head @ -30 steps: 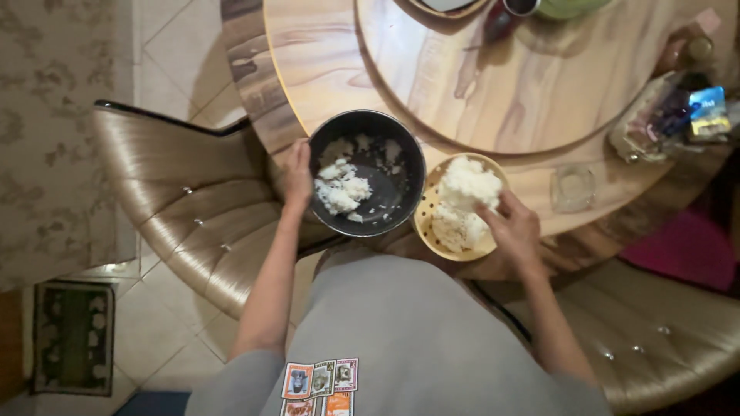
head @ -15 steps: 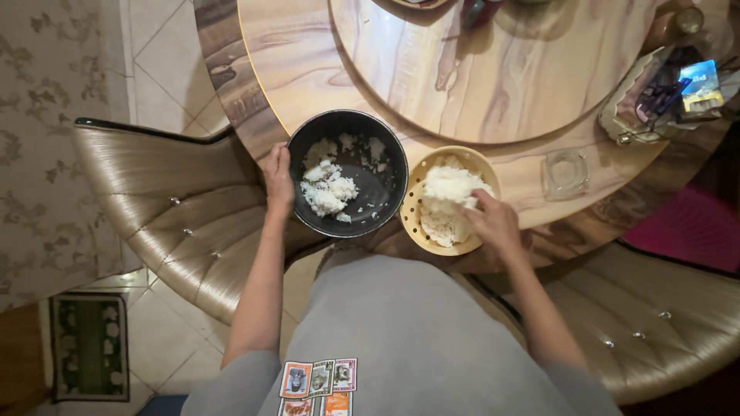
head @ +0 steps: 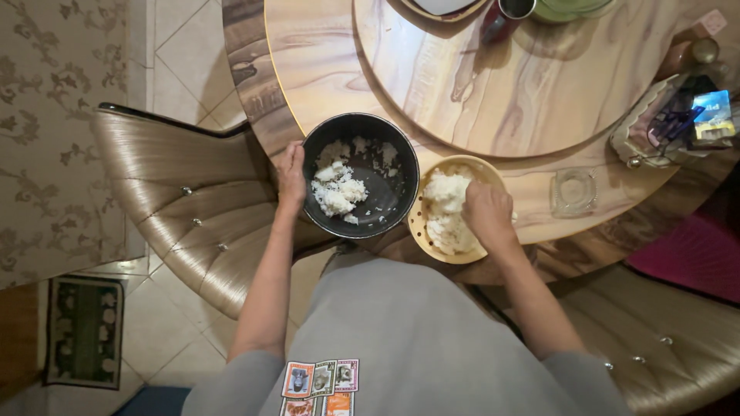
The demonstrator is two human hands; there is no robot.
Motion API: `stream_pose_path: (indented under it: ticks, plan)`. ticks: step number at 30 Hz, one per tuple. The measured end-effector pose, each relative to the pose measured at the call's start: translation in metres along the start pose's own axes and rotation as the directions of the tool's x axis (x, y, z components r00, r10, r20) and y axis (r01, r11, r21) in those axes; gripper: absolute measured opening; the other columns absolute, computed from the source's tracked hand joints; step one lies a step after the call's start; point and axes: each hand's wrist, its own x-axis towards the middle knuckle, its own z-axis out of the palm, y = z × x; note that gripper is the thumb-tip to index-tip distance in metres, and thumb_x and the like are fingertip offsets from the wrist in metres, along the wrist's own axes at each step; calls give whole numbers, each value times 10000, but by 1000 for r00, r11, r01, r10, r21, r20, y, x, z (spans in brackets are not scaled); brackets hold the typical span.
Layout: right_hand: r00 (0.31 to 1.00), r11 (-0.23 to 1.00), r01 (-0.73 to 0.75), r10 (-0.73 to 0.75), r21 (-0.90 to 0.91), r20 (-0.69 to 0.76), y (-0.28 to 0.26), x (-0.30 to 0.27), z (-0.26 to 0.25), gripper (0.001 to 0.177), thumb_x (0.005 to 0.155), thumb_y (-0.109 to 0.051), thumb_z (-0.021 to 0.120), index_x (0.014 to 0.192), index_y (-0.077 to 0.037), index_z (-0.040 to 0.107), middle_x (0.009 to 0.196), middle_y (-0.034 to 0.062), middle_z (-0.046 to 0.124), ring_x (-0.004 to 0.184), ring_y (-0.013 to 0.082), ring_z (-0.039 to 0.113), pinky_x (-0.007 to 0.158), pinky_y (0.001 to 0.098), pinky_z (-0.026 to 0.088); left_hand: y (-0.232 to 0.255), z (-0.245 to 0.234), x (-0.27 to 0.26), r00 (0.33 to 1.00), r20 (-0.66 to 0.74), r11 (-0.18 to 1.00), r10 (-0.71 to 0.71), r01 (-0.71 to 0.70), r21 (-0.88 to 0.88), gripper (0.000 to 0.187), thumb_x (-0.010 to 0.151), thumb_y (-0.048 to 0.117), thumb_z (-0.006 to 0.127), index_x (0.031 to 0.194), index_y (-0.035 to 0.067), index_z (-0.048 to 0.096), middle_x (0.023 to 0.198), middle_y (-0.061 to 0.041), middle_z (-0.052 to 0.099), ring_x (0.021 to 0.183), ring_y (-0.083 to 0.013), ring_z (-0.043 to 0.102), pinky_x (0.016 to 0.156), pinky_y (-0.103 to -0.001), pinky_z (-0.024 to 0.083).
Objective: Scooping cooked rice from a pot into a bowl using hands and a spatula
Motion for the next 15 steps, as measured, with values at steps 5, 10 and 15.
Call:
stream_pose_path:
  ticks: [5,10,15]
  plan:
    - [998,999,14,-17,-46,-57,-11,-3,-40,163,809,-196,811,849,-61,730,752,183,737,787,399,771,680,531,610,-6,-2,0,1000,11,1000,-1,1,-8,295,1107,333,468,1239,168,674,1069,-139,686,1039,-291,632,989,-449,469]
    - [981,993,-51,29,-111,-192,3,-26,-45,284,834,-187,775,1091,-111,683,756,113,740,751,357,777,691,500,608,-4,-4,-1,1000,23,1000,-16,16,-12,300,1106,339,461,1249,179,671,1058,-136,678,1033,-288,626,988,-453,466]
    - [988,986,-155,156,53,-9,-38,-71,-140,452,930,-270,699,1370,-252,599,906,170,783,884,480,761,812,583,580,-14,-2,6,1000,23,1000,-3,3,-3,291,1101,348,474,1225,194,686,1015,-107,673,1000,-257,621,960,-437,478]
